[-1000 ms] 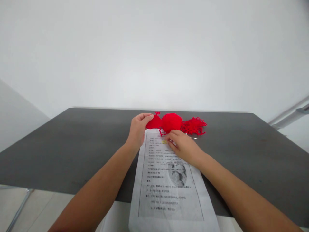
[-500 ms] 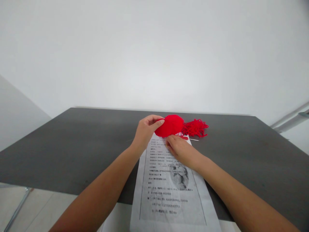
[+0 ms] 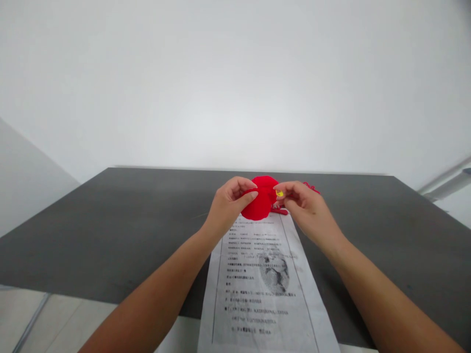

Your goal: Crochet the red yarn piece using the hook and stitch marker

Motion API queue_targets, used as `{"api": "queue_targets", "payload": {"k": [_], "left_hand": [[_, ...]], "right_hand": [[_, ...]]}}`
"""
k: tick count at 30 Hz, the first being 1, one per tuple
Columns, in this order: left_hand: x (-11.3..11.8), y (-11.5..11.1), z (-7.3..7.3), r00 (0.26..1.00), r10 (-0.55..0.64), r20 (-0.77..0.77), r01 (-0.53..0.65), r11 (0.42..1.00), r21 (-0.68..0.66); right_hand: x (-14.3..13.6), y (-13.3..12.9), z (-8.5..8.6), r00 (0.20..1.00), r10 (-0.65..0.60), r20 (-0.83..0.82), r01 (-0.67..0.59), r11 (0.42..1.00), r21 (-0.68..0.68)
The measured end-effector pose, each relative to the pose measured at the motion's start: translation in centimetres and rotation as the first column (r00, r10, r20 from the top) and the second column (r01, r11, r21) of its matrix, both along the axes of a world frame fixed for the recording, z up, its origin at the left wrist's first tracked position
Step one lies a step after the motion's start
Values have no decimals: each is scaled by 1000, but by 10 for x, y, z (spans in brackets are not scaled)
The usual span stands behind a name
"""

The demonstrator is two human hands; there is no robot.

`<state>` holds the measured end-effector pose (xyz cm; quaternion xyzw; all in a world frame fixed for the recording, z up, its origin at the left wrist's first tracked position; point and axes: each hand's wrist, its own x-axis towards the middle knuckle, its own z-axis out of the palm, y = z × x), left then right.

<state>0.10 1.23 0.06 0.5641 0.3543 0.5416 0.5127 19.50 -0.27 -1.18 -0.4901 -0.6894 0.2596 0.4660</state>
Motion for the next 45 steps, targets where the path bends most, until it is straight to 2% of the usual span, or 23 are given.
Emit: {"api": "queue_targets", "payload": {"k": [4, 7, 10, 14, 19, 24, 26, 28, 30, 32, 39, 45], "left_hand": [[1, -3, 1, 998, -62, 14, 63, 997, -53], [1, -4, 2, 996, -91, 5, 92, 993, -68], [1, -6, 3, 994, -110, -18, 109, 991, -74], [0, -6, 2, 991, -118, -58, 114, 992, -57], [2, -4, -3, 983, -50, -179, 57, 998, 34], [3, -5, -5, 975, -10, -221, 31, 996, 89], [4, -5, -5, 980, -35, -194, 53, 995, 87], [4, -6, -5, 987, -63, -150, 74, 995, 68], [5, -6, -4, 993, -83, -88, 86, 996, 32], [5, -6, -4, 995, -93, -23, 93, 996, -13], [3, -5, -2, 987, -115, 114, 128, 985, -118], [3, -3, -4, 973, -153, 176, 182, 970, -161]], "right_hand": [[0, -5, 13, 950, -59, -305, 55, 998, -21], [-1, -11, 21, 914, -96, -394, 90, 995, -34], [-2, -16, 25, 920, -107, -377, 117, 993, 5], [-4, -20, 25, 935, -37, -353, 96, 984, 150], [-10, -25, 21, 947, 132, -292, -101, 988, 120], [-22, -32, 14, 962, 262, -73, -251, 959, 132], [-24, -32, 12, 967, 253, 29, -254, 956, 148], [-24, -30, 10, 984, 166, 69, -175, 972, 154], [-21, -26, 9, 996, 84, 31, -87, 987, 132], [-18, -23, 9, 997, 64, -43, -60, 995, 85], [-15, -21, 10, 960, 146, -239, -149, 989, 7], [-15, -21, 15, 948, 168, -270, -183, 983, -30]]}}
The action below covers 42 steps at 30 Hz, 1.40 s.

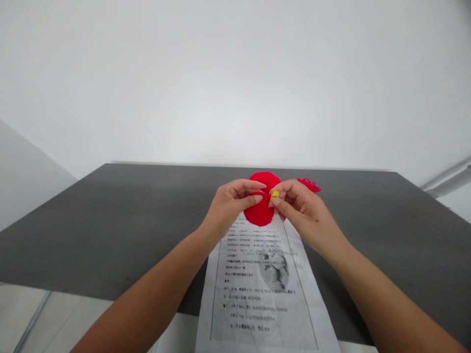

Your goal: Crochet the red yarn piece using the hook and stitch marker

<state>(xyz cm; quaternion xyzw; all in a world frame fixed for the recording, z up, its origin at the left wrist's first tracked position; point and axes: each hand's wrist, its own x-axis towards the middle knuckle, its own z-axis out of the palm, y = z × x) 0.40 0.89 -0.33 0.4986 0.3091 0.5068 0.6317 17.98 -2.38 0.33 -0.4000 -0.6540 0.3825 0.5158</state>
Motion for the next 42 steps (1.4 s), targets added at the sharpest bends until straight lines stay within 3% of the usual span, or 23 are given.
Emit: {"api": "queue_targets", "payload": {"k": [13, 27, 42], "left_hand": [[1, -3, 6, 984, -114, 134, 136, 976, -167], [2, -5, 8, 978, -145, 151, 174, 963, -205], [2, -5, 8, 982, -142, 121, 166, 960, -226]], "right_hand": [[2, -3, 14, 991, 29, -132, -45, 992, -120], [0, -5, 14, 990, -46, -131, 41, 998, -37], [1, -7, 11, 995, 6, -100, -4, 1000, 23]]}}
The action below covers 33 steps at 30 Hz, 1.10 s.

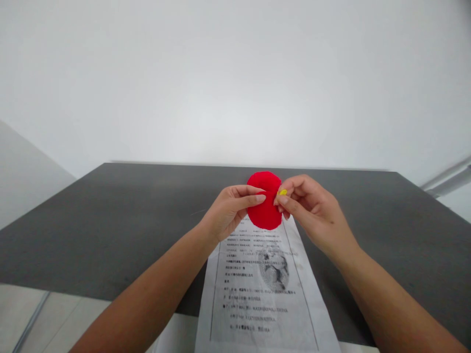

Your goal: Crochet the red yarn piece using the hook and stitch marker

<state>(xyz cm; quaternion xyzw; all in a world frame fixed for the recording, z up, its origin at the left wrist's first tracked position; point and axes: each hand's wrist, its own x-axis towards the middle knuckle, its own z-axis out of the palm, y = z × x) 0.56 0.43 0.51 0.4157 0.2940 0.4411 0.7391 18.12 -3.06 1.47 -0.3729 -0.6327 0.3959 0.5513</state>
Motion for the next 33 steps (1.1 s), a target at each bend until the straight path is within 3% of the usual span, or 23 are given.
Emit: {"api": "queue_targets", "payload": {"k": [8, 13, 21, 33], "left_hand": [[1, 0, -3, 1000, 5, -14, -4, 999, 45], [2, -2, -4, 993, 103, -62, -93, 986, 141], [2, -4, -2, 974, 165, -157, -115, 950, 290], [0, -3, -4, 965, 172, -198, -86, 922, 378]], "right_hand": [[0, 0, 2, 998, -33, 50, 33, 999, 9], [1, 0, 0, 992, -56, 113, 52, 998, 37], [2, 1, 2, 995, -23, 98, 28, 998, -59], [3, 3, 7, 996, 42, 80, -30, 989, -144]]}}
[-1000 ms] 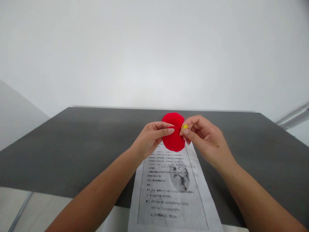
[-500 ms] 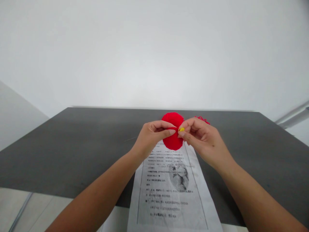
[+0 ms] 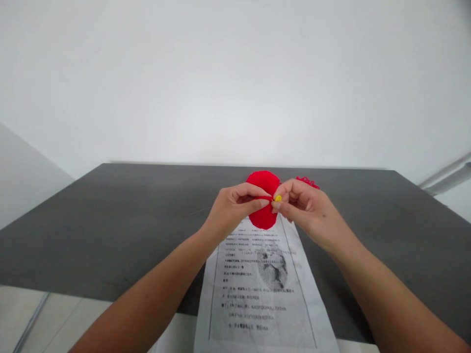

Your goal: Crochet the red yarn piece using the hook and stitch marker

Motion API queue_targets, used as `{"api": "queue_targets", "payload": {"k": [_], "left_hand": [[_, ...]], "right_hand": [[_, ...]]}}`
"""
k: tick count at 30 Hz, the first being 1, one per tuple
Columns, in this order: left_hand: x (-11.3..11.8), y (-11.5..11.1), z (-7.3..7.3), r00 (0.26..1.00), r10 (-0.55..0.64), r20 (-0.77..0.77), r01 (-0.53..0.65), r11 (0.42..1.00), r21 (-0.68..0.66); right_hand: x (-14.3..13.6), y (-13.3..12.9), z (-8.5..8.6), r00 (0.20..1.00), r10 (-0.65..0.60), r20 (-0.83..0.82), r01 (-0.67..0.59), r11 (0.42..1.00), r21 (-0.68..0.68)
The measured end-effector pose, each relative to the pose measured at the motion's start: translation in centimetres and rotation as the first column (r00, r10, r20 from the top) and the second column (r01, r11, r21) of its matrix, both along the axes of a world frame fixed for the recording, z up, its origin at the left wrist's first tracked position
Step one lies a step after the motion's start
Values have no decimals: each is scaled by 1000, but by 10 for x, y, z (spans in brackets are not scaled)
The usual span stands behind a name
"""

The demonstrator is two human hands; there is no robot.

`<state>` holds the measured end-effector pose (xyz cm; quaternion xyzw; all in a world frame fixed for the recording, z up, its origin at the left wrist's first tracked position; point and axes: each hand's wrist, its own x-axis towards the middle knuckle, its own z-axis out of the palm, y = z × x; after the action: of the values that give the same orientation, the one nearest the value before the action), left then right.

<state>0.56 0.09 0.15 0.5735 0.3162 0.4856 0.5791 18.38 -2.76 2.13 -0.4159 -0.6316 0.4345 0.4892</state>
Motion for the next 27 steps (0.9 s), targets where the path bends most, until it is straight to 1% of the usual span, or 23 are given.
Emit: {"api": "queue_targets", "payload": {"k": [7, 10, 13, 15, 18, 20, 23, 27], "left_hand": [[0, -1, 0, 1000, -8, -20, 9, 999, 34], [-1, -1, 2, 999, -24, -32, 24, 999, 24], [-1, 1, 2, 999, -52, -16, 51, 997, -51], [0, 2, 2, 996, -79, 37, 83, 988, -134], [0, 3, 2, 982, -130, 138, 163, 950, -265], [0, 3, 2, 973, -149, 176, 200, 924, -326], [0, 3, 3, 971, -143, 194, 207, 906, -369], [-1, 3, 4, 967, -138, 213, 212, 901, -379]], "right_hand": [[0, 1, 1, 1000, -2, -16, 1, 999, -41], [-1, 1, 0, 999, -21, -48, 17, 997, -80], [-1, 1, -1, 996, -37, -86, 24, 989, -144], [-1, 1, -1, 991, -34, -129, 9, 982, -191], [0, 2, 1, 977, -17, -211, -39, 965, -260], [1, 3, 2, 968, -16, -249, -61, 953, -297], [2, 3, 4, 961, -28, -274, -66, 943, -325], [2, 3, 4, 956, -36, -290, -59, 948, -314]]}}
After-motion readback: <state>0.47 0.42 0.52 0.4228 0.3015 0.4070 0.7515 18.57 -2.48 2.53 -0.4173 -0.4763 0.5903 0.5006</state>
